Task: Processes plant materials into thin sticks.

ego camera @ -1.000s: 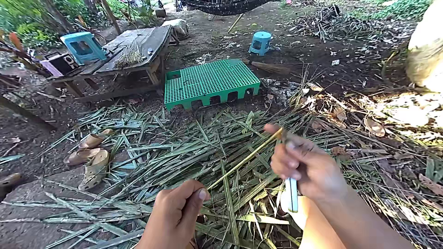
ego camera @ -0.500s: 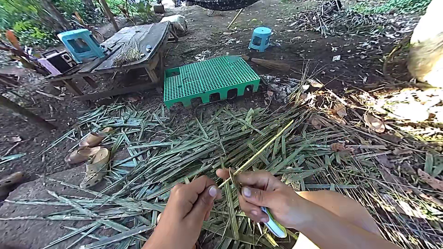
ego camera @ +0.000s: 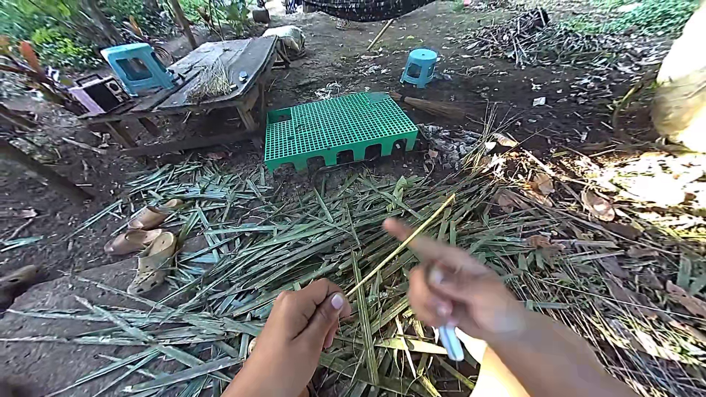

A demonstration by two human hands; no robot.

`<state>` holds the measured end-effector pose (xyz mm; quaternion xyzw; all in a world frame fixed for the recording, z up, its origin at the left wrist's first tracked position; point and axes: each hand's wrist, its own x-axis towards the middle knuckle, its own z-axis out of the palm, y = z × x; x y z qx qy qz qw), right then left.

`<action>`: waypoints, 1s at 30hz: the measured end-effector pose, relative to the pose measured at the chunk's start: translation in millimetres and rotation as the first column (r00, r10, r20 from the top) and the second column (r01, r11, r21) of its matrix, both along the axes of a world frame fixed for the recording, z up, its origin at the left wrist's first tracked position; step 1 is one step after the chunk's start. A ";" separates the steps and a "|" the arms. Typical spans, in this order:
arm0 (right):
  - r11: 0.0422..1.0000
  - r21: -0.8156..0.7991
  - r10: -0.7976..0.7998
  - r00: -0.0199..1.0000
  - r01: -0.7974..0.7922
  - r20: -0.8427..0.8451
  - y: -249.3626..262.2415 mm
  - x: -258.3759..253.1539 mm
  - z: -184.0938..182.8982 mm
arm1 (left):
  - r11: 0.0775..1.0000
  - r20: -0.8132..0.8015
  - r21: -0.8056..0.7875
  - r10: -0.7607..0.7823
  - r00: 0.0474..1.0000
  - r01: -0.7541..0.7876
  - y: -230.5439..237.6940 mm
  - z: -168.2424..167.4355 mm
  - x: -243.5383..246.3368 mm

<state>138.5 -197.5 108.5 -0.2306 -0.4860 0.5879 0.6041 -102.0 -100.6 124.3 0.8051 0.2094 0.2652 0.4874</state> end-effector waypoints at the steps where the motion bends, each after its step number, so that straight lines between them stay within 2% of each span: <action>1: 0.998 -0.016 0.066 0.997 -0.065 0.028 0.1 -10.4 -1.4 | 1.000 -0.002 -0.009 -0.016 1.000 0.016 -0.6 0.5 0.4; 3: 0.990 -0.036 0.135 0.990 -0.134 0.029 1.3 -24.4 -5.5 | 0.997 -0.004 -0.038 -0.066 0.998 0.066 -0.8 1.0 0.3; 5: 0.992 -0.026 0.121 0.992 -0.120 0.039 2.1 -24.8 -7.8 | 0.991 0.002 -0.074 -0.114 0.993 0.114 -0.3 0.5 -1.0; 7: 0.999 0.000 0.038 0.998 -0.039 0.053 2.4 -14.9 -5.5 | 0.984 0.004 -0.109 -0.142 0.990 0.141 1.3 1.5 -3.5; 10: 0.989 0.029 -0.142 0.989 0.143 -0.037 1.6 15.3 2.4 | 0.983 0.000 -0.121 -0.139 0.990 0.138 4.6 3.3 -8.9; 13: 0.923 0.084 -0.370 0.925 0.376 -0.080 1.1 53.0 14.6 | 0.989 -0.025 -0.124 -0.081 0.996 0.077 8.6 2.3 -13.4; 15: 0.903 0.102 -0.405 0.907 0.417 -0.118 3.4 79.9 17.6 | 0.992 -0.047 -0.127 -0.016 0.999 0.010 11.9 -0.2 -15.4; 16: 0.921 0.089 -0.377 0.925 0.380 -0.049 5.4 90.9 13.6 | 0.993 -0.059 -0.117 0.011 0.998 -0.018 13.1 -1.0 -15.5; 17: 0.927 0.041 -0.375 0.915 0.373 0.148 8.9 97.4 6.7 | 0.995 -0.082 -0.085 0.042 0.996 -0.049 13.6 -1.2 -15.1; 18: 0.905 0.007 -0.378 0.796 0.426 0.474 14.6 98.8 -0.8 | 0.996 -0.118 -0.020 0.079 0.990 -0.082 13.5 -0.7 -14.5; 19: 0.870 0.052 -0.322 0.486 0.490 0.813 22.0 94.3 -3.8 | 0.991 -0.159 0.074 0.126 0.979 -0.116 13.2 -0.5 -13.5; 20: 0.833 0.106 -0.242 0.185 0.543 0.952 29.9 84.5 -3.9 | 0.975 -0.206 0.170 0.175 0.963 -0.141 13.6 -0.8 -12.6; 21: 0.800 0.210 -0.271 0.026 0.562 0.962 33.9 73.9 -8.3 | 0.954 -0.253 0.257 0.220 0.942 -0.153 14.4 -1.4 -12.1; 22: 0.733 0.389 -0.457 -0.019 0.559 0.889 33.4 63.8 -18.2 | 0.938 -0.304 0.314 0.246 0.921 -0.147 14.7 -2.0 -12.4; 24: 0.589 0.644 -0.744 0.017 0.488 0.668 29.6 38.1 -24.9 | 0.929 -0.370 0.354 0.243 0.897 -0.106 13.0 -4.4 -11.1; 25: 0.561 0.733 -0.801 0.030 0.383 0.598 27.3 24.4 -24.9 | 0.923 -0.368 0.375 0.228 0.902 -0.080 10.8 -7.4 -8.6; 27: 0.575 0.803 -0.816 0.037 0.158 0.577 24.3 -0.4 -30.2 | 0.905 -0.338 0.425 0.186 0.922 -0.027 4.5 -11.7 -2.4; 29: 0.579 0.814 -0.815 0.001 0.046 0.580 21.7 -10.9 -34.3 | 0.871 -0.318 0.491 0.188 0.929 -0.008 -1.0 -12.9 1.3; 30: 0.579 0.814 -0.814 -0.027 0.042 0.580 18.4 -6.6 -30.9 | 0.842 -0.295 0.540 0.208 0.933 -0.017 -2.0 -13.2 1.5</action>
